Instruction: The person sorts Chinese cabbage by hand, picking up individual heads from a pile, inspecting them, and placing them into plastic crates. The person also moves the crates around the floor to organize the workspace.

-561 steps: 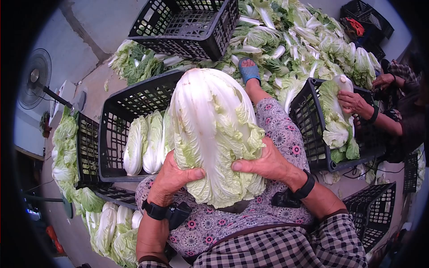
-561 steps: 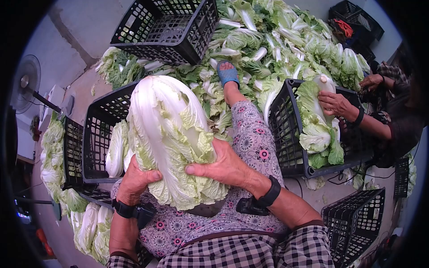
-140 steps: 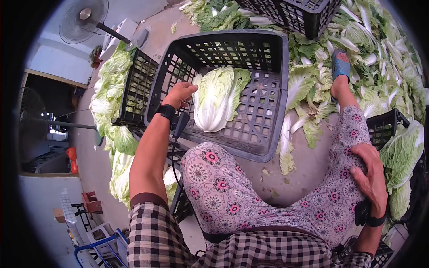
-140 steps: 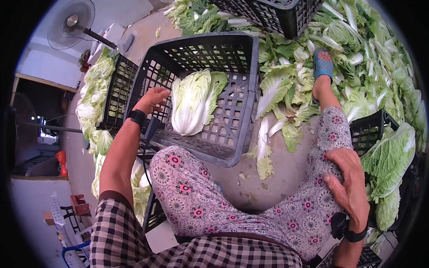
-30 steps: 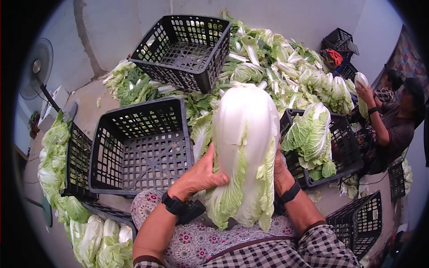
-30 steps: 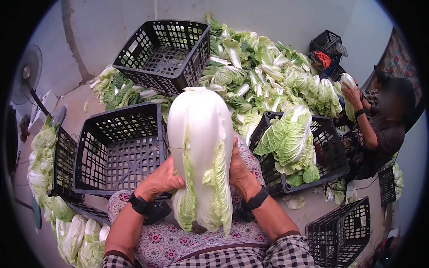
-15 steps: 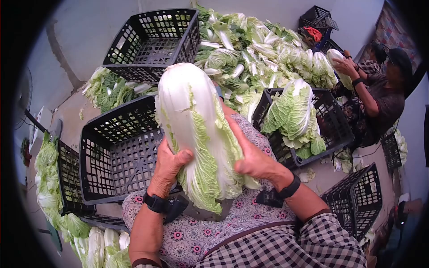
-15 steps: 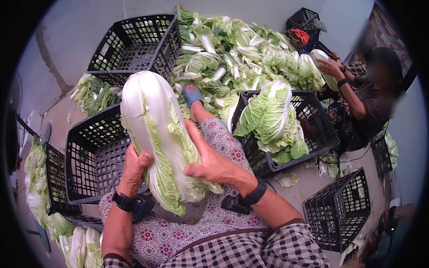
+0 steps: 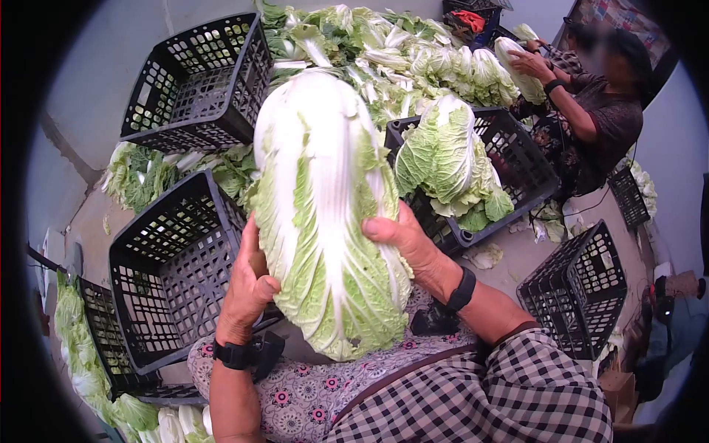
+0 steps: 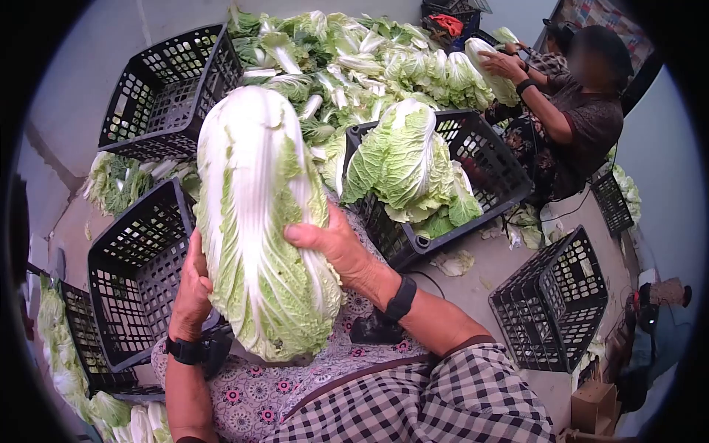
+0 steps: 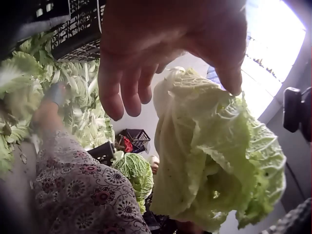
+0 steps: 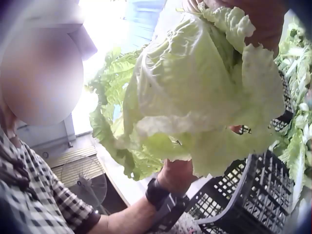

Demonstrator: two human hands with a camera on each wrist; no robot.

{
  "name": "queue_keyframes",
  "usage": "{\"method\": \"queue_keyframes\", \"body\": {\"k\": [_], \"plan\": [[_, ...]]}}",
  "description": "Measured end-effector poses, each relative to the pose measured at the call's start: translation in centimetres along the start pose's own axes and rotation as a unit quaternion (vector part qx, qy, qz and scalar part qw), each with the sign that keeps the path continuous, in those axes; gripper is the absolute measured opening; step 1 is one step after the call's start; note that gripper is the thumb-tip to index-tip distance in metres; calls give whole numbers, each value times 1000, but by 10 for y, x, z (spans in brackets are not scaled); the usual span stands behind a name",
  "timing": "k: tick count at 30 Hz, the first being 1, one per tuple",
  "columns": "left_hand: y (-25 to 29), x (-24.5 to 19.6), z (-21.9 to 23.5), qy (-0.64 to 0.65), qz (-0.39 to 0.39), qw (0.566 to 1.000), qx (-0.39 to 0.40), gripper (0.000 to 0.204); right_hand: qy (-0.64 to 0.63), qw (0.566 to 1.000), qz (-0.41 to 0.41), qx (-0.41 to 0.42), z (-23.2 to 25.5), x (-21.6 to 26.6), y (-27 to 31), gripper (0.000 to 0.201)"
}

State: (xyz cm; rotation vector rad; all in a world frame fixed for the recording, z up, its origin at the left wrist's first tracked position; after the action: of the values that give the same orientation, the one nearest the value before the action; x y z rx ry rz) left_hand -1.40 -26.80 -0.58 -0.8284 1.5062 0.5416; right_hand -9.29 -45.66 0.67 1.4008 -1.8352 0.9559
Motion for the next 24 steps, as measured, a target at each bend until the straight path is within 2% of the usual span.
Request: {"method": "queue_keyframes", "body": {"k": [1, 4, 5, 8, 9, 12, 14, 17, 21, 24], "plan": [[2, 2, -1, -9, 24, 999, 37, 110, -4, 999, 24, -22, 5, 11, 4, 68], [1, 3, -2, -64, 109, 987, 99, 96, 23, 995, 56, -77, 33, 52, 16, 64], [0, 8, 0, -55, 100, 988, 105, 83, 38, 991, 78, -99, 44, 67, 22, 64], [3, 8, -1, -54, 119, 985, 109, 79, 99, 970, 144, -171, 72, 114, 42, 62], [4, 6, -2, -54, 119, 985, 109, 71, 98, 967, 144, -183, 83, 127, 48, 61], [4, 9, -2, -81, 140, 980, 116, 71, 79, 961, 141, -227, 126, 159, 63, 52], [4, 11, -2, -77, 150, 979, 115, 69, 55, 964, 131, -224, 170, 176, 66, 50], [3, 17, -1, -78, 160, 976, 126, 63, 89, 945, 160, -269, 219, 197, 67, 49], [2, 22, 1, -98, 171, 971, 136, 60, 105, 917, 131, -361, 285, 215, 74, 48], [1, 31, 4, -100, 199, 966, 131, 60, 139, 897, 101, -406, 312, 224, 79, 47]]}}
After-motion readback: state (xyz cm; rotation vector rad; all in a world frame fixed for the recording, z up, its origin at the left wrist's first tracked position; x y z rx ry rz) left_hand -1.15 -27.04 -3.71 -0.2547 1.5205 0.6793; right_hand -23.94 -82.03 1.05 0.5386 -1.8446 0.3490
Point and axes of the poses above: each hand's wrist, its own y-axis away from the middle knuckle, its own z-axis out of the back of the hand, x = y × z, the point moved 5 cm from there along -y, towards the middle knuckle, and after that the axes turned 4 degrees about z, right-handed, at the moved point
